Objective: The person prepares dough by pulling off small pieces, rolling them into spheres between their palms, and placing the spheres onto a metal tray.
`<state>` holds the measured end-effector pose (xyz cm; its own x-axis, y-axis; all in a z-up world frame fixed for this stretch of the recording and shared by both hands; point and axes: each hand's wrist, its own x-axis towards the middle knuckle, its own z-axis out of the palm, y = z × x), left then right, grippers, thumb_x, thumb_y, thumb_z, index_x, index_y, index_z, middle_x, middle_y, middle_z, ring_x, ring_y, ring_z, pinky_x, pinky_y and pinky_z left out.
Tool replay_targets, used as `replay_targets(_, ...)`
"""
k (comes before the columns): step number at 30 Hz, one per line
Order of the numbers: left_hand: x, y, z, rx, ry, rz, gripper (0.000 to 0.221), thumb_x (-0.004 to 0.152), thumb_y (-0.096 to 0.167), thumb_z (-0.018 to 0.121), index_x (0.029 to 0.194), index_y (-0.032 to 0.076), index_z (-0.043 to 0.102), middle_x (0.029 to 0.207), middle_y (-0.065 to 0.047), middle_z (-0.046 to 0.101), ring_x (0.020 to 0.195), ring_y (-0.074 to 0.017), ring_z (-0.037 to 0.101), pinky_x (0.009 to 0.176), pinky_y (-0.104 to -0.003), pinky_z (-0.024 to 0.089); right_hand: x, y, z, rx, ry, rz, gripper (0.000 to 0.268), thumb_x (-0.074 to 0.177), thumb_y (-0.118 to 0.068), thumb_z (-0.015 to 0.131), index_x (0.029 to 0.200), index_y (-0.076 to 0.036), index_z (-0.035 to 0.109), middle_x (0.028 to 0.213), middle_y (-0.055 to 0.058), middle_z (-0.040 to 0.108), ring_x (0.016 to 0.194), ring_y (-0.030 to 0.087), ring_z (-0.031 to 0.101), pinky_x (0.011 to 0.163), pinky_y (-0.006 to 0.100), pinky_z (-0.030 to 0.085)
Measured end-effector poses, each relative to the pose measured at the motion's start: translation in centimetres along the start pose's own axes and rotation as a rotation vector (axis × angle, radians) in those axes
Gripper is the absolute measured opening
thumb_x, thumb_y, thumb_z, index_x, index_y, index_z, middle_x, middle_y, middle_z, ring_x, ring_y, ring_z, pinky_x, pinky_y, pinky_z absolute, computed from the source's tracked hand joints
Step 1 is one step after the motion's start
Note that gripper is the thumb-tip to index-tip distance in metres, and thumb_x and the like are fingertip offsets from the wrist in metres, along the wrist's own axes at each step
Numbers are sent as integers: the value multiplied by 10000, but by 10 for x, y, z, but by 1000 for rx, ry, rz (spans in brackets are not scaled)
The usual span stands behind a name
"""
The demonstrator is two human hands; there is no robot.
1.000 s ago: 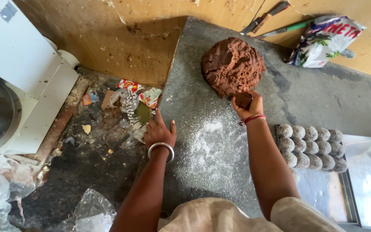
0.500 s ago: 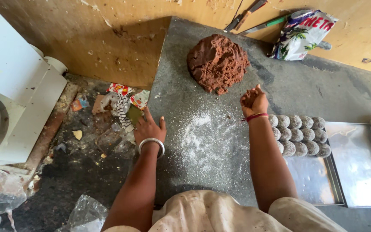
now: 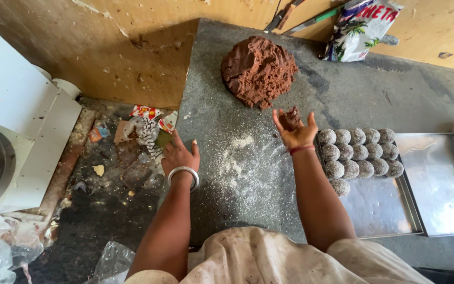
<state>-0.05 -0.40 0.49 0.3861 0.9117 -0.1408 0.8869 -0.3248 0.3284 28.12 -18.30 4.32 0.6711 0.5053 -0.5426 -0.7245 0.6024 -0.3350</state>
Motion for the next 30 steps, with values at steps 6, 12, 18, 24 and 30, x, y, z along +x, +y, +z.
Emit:
replay_targets(6,2,0,2,-27,28,8,793,981,571,504,1604,147,257,1347,-191,555,1234,-342,565,906,-495,503,65,-31,-27,-269,-94,-86,231,1035,-276,630,1050,-71,524,877,92,626,706,194,642,588,274,546)
replay_targets(12,2,0,0,-45,-8,-11,765,993,566,502,1599,161,271,1371,-192,548,1245,-341,569,899,-499,510,61,-14,-53,-838,-37,-449,122,1054,-168,611,1019,-51,604,817,62,602,666,154,577,563,272,532)
replay_targets(18,4,-1,9,-25,57,20,774,987,570,521,1587,142,283,1355,-205,549,1236,-353,564,910,-513,505,61,15,-79,-1937,-248,-1027,123,1006,-130,595,1109,-69,623,1074,111,624,976,267,567,891,438,511)
replay_targets(24,6,-2,12,-26,127,38,789,938,569,550,1551,138,303,1298,-213,558,1234,-353,557,837,-499,532,59,31,-46,-1913,-312,-1243,109,1038,-116,555,1113,-65,616,1168,146,598,1110,351,473,1017,495,393)
replay_targets(30,2,1,1,-19,34,-1,785,967,576,522,1584,145,297,1297,-201,570,1231,-352,567,904,-503,529,70,57,-12,-2073,-400,-1229,128,998,-131,558,1094,-59,603,1130,192,536,1079,395,466,960,509,401)
